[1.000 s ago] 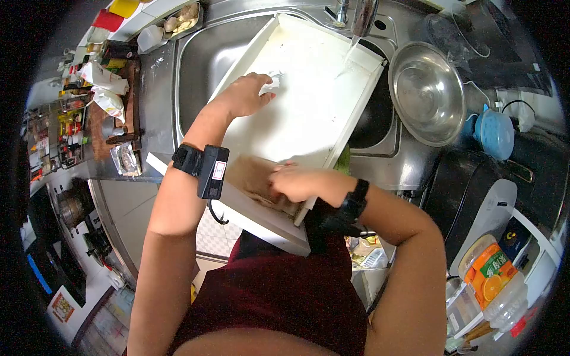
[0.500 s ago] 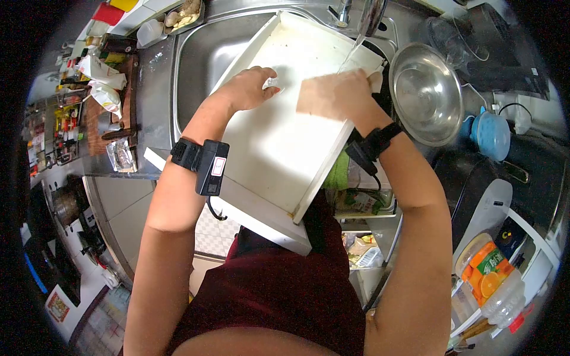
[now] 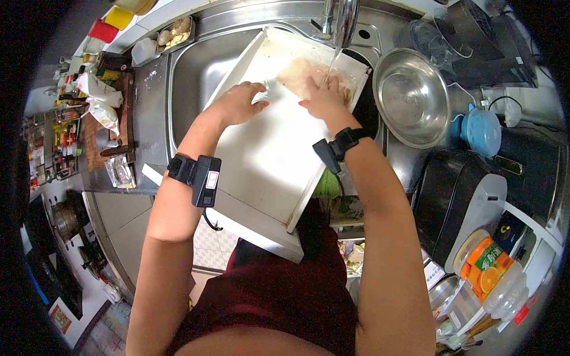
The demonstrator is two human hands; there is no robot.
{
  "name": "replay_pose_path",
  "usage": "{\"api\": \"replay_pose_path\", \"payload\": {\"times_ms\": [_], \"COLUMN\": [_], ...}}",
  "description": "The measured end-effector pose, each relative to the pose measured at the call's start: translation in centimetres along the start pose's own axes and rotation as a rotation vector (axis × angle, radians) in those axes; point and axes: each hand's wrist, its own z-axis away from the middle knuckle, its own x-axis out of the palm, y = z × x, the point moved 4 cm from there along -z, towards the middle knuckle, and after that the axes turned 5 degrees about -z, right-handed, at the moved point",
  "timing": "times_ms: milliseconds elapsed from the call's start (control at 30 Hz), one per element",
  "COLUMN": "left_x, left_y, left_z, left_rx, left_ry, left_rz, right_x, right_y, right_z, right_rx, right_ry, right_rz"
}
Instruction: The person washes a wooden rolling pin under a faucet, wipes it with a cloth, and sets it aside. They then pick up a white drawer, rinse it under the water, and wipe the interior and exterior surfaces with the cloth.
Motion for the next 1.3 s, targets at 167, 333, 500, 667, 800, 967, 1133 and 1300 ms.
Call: {"api": "replay_pose_path", "payload": {"times_ms": [167, 333, 500, 667, 800, 967, 1133, 1300], "left_x": [-0.1, -0.2, -0.6, -0.6, -0.8, -0.9, -0.9, -1.0], "left_y": [0.2, 0.0, 0.4, 0.7, 0.8, 1.2, 1.1, 1.4], "left_z": [0.1, 0.1, 0.3, 0.3, 0.4, 0.6, 0.5, 0.3], "left_rx": [0.034, 0.018, 0.024, 0.027, 0.06, 0.065, 0.075, 0.088], "left_ry": [0.014, -0.006, 0.011, -0.004, 0.039, 0.039, 0.048, 0.025], "left_rz": [-0.023, -0.013, -0.022, -0.009, -0.041, -0.038, -0.04, -0.036], "right_x": [0.1, -2.3, -5.9, -1.0, 0.9, 0.0, -0.3, 0.2], "right_y": [0.1, 3.9, 3.5, 3.3, 2.4, 3.0, 2.0, -0.5], "right_z": [0.2, -2.8, 0.5, -4.0, -4.6, -3.8, -2.8, -5.2], "right_rx": [-0.216, 0.186, 0.114, -0.094, -0.193, -0.302, 0.109, 0.028], "right_ry": [0.06, 0.1, 0.725, 0.511, 0.316, -0.092, 0.016, -0.018], "right_rz": [0.072, -0.03, -0.179, -0.062, -0.112, -0.097, -0.094, -0.166]}}
